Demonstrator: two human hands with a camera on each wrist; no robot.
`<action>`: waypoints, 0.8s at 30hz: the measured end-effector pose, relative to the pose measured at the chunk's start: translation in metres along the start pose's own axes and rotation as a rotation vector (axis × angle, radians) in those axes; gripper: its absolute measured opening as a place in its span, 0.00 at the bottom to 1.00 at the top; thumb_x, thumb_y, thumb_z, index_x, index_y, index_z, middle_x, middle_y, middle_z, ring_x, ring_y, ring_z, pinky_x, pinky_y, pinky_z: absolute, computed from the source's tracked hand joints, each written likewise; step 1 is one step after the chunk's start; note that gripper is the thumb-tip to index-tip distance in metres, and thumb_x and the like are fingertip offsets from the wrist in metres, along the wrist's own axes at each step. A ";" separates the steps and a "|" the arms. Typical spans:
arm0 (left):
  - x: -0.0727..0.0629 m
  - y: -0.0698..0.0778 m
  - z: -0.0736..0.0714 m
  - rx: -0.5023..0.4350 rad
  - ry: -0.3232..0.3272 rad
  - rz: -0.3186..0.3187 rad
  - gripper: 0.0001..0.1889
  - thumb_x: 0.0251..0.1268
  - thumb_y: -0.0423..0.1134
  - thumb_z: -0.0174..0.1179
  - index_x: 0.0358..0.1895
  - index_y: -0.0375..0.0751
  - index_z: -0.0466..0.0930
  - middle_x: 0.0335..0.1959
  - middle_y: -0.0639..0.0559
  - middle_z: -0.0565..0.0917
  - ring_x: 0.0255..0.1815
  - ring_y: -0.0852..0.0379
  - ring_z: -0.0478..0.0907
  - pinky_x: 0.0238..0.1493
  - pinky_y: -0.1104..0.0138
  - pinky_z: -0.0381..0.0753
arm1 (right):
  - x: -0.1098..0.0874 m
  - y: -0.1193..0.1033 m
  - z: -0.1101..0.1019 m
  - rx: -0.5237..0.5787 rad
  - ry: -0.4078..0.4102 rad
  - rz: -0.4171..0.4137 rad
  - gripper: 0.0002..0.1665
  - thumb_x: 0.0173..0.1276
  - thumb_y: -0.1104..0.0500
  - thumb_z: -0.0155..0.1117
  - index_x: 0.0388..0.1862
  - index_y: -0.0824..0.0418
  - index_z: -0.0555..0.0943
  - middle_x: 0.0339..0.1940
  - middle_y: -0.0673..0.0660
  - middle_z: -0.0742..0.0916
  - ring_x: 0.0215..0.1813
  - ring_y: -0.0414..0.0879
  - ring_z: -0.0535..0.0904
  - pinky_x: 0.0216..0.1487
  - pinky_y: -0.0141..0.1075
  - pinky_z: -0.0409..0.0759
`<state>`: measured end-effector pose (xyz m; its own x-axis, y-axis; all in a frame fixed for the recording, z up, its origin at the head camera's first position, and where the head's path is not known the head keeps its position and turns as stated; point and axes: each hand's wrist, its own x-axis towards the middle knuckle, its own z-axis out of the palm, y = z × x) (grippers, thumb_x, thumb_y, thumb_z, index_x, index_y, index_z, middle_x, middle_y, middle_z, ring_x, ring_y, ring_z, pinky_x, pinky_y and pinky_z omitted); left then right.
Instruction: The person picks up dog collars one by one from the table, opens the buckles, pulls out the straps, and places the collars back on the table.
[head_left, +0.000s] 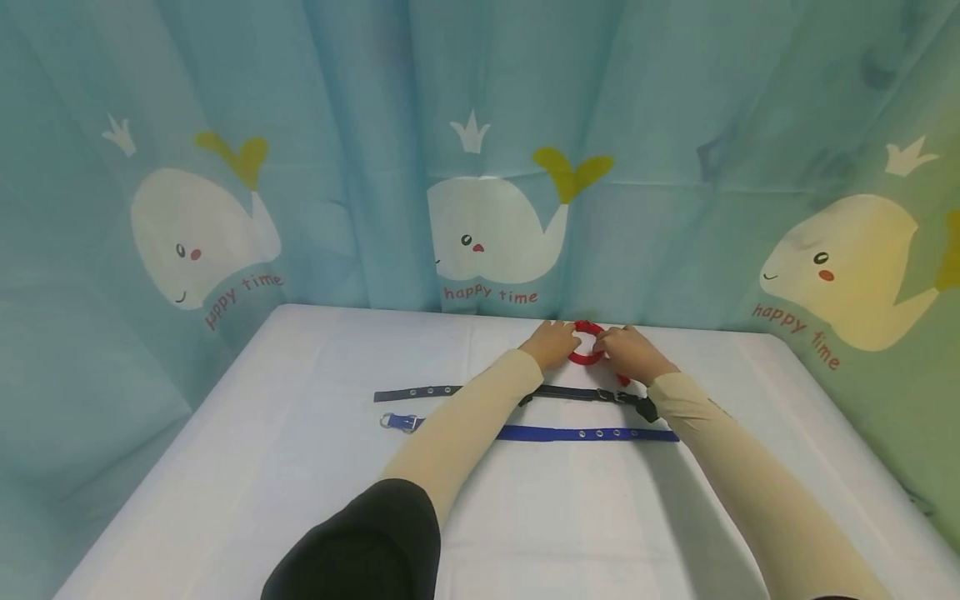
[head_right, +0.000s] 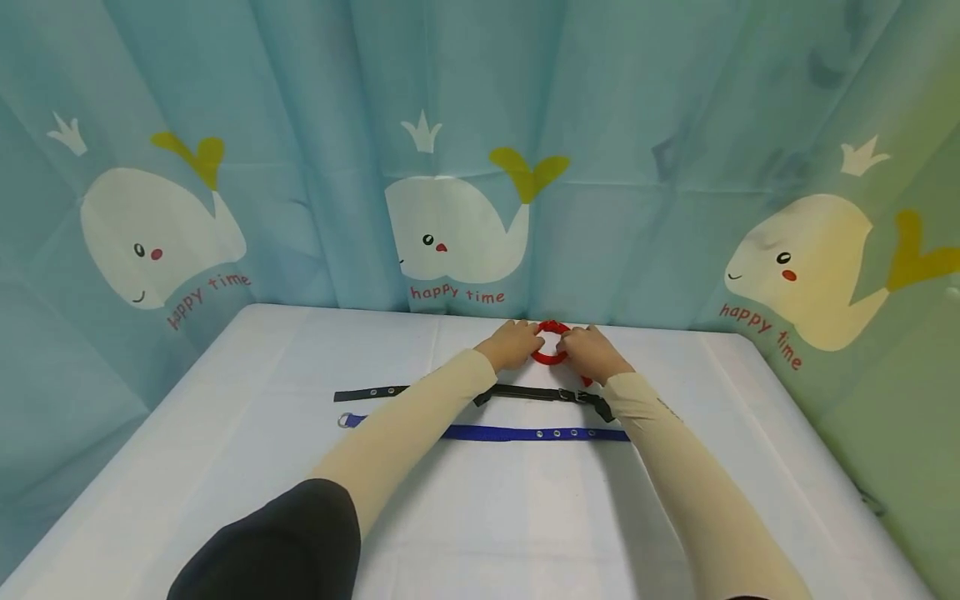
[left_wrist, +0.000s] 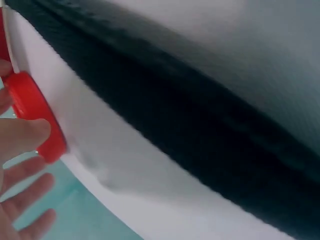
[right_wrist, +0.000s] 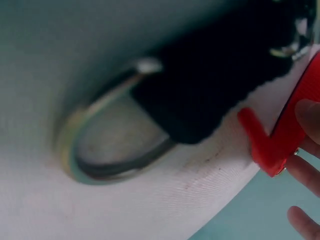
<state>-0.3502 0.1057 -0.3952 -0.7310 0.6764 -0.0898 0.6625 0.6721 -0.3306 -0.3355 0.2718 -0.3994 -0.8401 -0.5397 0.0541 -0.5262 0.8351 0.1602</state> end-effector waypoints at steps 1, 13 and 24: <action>0.000 0.000 0.000 0.001 0.006 0.011 0.18 0.73 0.39 0.46 0.62 0.53 0.72 0.64 0.53 0.73 0.65 0.55 0.69 0.68 0.61 0.67 | 0.000 0.000 0.000 -0.003 0.005 -0.009 0.08 0.53 0.64 0.72 0.35 0.60 0.87 0.37 0.56 0.89 0.45 0.53 0.84 0.49 0.49 0.78; -0.010 -0.015 -0.010 0.023 0.090 0.161 0.16 0.70 0.37 0.52 0.58 0.54 0.75 0.50 0.59 0.84 0.56 0.61 0.78 0.71 0.58 0.61 | -0.008 -0.004 -0.012 -0.051 0.141 -0.124 0.07 0.50 0.64 0.73 0.30 0.59 0.86 0.32 0.53 0.89 0.38 0.49 0.84 0.46 0.48 0.78; -0.066 -0.022 -0.043 0.103 0.281 0.272 0.16 0.70 0.36 0.51 0.58 0.51 0.74 0.54 0.57 0.82 0.59 0.60 0.76 0.73 0.56 0.57 | -0.037 -0.037 -0.050 -0.031 0.346 -0.099 0.12 0.46 0.63 0.77 0.32 0.62 0.86 0.34 0.58 0.88 0.41 0.55 0.83 0.46 0.51 0.78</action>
<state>-0.3096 0.0589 -0.3415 -0.4488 0.8910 0.0687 0.7952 0.4332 -0.4243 -0.2784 0.2556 -0.3578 -0.6879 -0.6265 0.3664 -0.5945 0.7760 0.2108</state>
